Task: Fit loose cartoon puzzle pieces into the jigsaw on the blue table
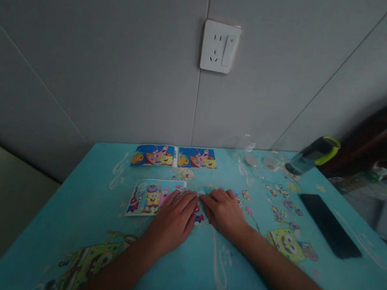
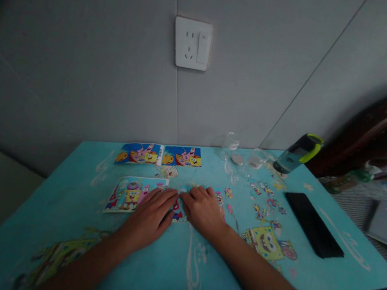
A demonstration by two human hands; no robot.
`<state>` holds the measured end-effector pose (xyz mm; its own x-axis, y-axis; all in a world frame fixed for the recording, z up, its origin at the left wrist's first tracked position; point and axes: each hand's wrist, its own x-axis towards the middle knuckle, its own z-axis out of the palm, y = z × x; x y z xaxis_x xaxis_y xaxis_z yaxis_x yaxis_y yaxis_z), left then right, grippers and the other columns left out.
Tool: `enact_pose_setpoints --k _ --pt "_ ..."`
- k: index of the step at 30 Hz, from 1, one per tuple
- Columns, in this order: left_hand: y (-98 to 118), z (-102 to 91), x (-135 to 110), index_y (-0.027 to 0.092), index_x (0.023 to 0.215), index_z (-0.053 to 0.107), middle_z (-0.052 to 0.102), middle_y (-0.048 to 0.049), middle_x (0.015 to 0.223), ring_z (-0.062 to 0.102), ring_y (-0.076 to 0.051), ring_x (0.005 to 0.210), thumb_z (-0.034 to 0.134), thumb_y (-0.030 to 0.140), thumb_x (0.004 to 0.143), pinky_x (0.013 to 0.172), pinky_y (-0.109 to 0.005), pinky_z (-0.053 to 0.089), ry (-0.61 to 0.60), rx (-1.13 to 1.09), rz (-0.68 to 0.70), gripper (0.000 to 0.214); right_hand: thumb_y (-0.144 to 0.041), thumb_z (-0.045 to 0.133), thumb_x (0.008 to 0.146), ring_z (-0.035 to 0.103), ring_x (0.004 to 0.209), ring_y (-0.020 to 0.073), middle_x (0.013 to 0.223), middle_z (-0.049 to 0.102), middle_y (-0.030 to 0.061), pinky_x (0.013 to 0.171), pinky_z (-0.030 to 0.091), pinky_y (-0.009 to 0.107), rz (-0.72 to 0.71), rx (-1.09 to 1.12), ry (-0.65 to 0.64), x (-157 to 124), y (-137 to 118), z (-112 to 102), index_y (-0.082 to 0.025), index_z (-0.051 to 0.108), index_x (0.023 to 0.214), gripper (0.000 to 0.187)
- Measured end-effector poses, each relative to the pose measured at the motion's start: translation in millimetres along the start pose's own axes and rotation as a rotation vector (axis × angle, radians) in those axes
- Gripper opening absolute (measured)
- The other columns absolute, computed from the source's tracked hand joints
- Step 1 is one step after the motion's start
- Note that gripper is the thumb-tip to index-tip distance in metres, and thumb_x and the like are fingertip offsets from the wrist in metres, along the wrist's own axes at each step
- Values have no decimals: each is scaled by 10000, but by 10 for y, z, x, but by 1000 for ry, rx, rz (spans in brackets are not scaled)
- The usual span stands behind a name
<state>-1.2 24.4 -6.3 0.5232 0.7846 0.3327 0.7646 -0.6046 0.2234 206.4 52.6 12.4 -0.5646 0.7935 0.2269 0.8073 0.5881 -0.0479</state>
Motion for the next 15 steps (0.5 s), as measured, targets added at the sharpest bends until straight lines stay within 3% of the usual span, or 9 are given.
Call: enact_pose_setpoints --k 8,13,15 --pt "-75 73 -14 158 1395 523 556 -127 1445 502 -293 1338 472 216 974 1184 -548 331 10 11 51 428 -296 538 1009 568 967 231 981 697 65 868 329 384 -12 82 17 -53 58 -115 -246 677 1182 227" --pt "-94 78 -16 169 1392 526 550 -108 1460 499 -275 1349 475 242 988 1188 -534 338 12 42 64 414 -250 564 975 620 993 222 1028 726 67 898 384 355 365 216 73 -264 628 -269 -241 734 1095 208" --pt "-101 79 -18 175 1392 526 545 -103 1467 498 -272 1349 468 249 995 1189 -532 341 8 45 65 408 -262 578 960 647 910 219 957 735 77 860 430 344 411 241 54 -367 909 -300 -212 755 1062 211"
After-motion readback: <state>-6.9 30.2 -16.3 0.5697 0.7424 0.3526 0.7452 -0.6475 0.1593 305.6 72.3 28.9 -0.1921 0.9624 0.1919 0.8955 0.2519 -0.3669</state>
